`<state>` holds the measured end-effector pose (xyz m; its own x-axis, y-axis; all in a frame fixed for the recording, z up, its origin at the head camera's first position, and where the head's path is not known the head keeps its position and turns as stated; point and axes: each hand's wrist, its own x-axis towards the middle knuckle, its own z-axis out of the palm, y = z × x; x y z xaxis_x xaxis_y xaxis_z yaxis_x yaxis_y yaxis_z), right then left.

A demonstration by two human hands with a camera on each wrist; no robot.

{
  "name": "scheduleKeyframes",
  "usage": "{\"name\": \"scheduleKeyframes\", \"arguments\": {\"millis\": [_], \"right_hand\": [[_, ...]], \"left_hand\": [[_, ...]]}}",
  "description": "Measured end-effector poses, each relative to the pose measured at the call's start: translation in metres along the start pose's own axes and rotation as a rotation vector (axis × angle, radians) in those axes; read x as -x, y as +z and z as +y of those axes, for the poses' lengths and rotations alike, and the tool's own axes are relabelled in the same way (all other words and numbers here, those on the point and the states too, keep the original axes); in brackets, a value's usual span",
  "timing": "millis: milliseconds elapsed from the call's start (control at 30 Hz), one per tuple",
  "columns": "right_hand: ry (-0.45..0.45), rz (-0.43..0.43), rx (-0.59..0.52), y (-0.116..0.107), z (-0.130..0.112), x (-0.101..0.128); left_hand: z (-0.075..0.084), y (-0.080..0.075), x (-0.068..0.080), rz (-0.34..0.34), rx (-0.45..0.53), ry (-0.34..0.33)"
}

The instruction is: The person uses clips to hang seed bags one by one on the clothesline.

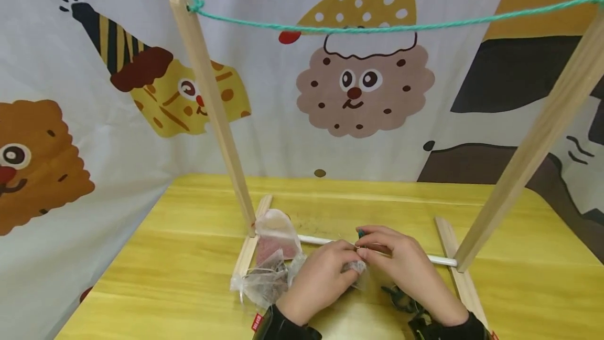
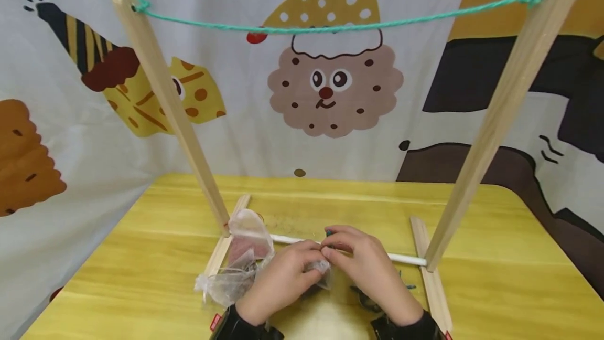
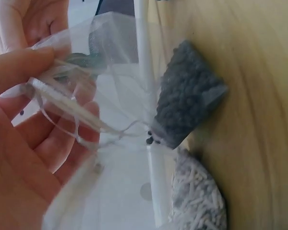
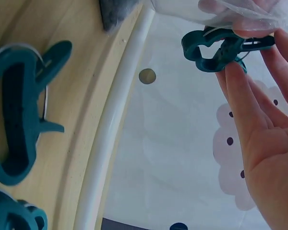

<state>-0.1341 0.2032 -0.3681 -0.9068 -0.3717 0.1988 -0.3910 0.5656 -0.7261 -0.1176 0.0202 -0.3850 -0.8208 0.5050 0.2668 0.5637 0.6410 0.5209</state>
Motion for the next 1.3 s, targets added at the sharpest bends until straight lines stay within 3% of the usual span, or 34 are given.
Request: {"name": "scheduleKeyframes", "arguments": {"millis": [133,367,600,733,967,1167,1300], "right_hand": [[0.011,-0.035,-0.053,-0.003,0.0,-0.001],[0.028,-0.047,0.0,-0.005,0.001,-0.003],[0.089,-0.009,-0.051,-0.01,0.001,0.0],[0.067,0.029,-0.084,-0.012,0.0,0.003],[0.06,0.008,-0.185,-0.011,-0.002,0.006],[0.008,0.129,-0.022,-0.023,-0.006,0.007],[-0.041,0.23,0.033,-0.037,-0.012,0.012]], "left_hand": [[0.002,0.004,-0.001,0.033,-0.029,0.008],[0.006,0.01,-0.004,0.108,-0.084,0.056],[0.01,0.008,-0.006,0.099,-0.066,0.056],[0.01,0.006,-0.004,0.103,-0.025,0.074],[0.01,0.004,0.004,0.12,0.033,0.09],[0.014,0.002,0.001,0.188,0.046,0.135],[0.018,-0.001,0.001,0.215,0.057,0.096]]}}
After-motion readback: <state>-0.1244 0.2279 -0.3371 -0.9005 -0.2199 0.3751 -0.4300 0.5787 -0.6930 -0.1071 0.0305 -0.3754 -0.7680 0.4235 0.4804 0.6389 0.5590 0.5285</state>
